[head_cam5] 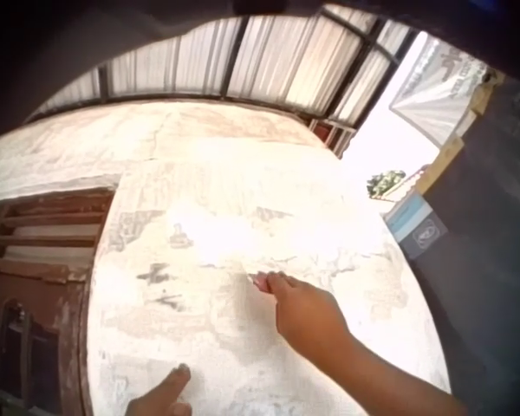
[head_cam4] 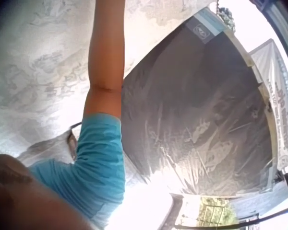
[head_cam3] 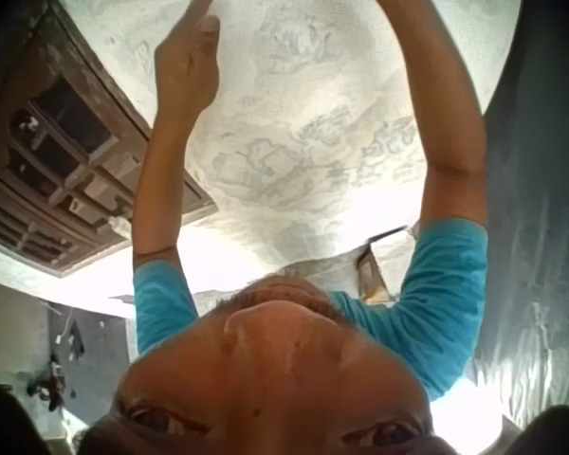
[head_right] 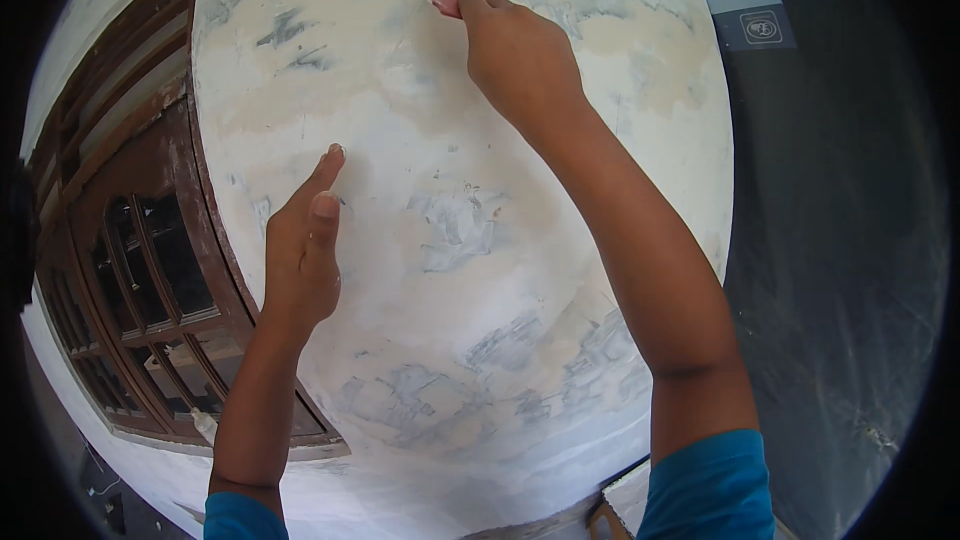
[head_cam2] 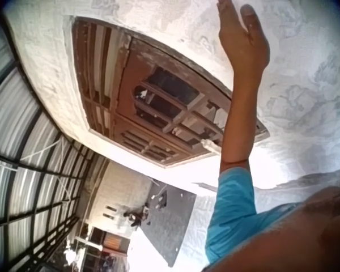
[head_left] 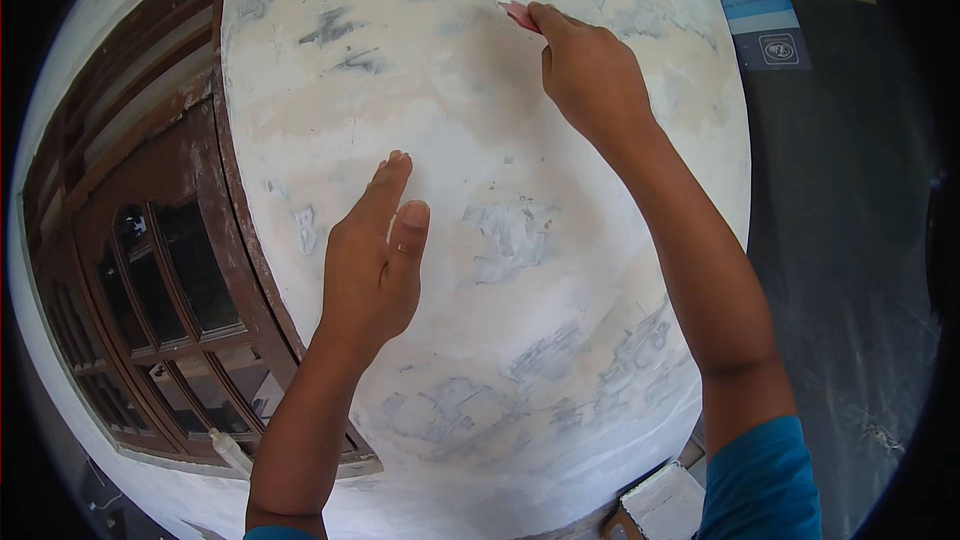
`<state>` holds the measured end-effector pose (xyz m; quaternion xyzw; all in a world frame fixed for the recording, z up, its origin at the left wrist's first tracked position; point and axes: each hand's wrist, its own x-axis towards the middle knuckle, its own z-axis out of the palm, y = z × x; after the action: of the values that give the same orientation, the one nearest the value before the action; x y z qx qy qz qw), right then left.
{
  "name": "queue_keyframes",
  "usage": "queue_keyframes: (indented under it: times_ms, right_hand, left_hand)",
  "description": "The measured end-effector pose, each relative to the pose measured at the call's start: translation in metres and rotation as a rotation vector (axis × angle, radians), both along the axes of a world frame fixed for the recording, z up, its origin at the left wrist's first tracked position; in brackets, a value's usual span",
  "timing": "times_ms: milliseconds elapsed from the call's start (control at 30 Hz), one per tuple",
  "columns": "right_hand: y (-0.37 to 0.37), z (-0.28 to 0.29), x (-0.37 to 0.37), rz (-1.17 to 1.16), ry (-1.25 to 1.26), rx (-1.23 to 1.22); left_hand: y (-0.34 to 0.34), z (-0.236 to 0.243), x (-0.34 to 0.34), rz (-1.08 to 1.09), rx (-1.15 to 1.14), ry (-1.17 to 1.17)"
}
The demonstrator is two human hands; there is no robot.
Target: Applying plaster or putty to an exterior wall using a putty knife.
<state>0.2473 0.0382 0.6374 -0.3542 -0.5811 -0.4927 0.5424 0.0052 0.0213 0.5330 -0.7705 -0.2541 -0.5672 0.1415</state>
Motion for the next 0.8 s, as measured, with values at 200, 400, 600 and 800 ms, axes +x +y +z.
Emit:
queue_keyframes:
  times_ms: [200, 400, 600, 800]
  right_hand:
    - [0.065, -0.056, -0.013, -0.131, -0.172, 0.006]
    - [-0.004, -0.035, -0.018, 0.034, -0.096, -0.082]
    - [0.056, 0.005, 0.018, -0.165, -0.103, 0.033]
    - [0.014, -0.096, -0.022, 0.064, -0.278, -0.152]
  left_hand:
    - [0.029, 0.012, 0.008, 0.396, 0.306, 0.318]
    - [0.043, 0.009, -0.007, 0.565, 0.440, 0.471]
    - [0.045, 0.013, 0.002, 0.544, 0.503, 0.517]
    - [0.047, 0.013, -0.017, 0.579, 0.464, 0.511]
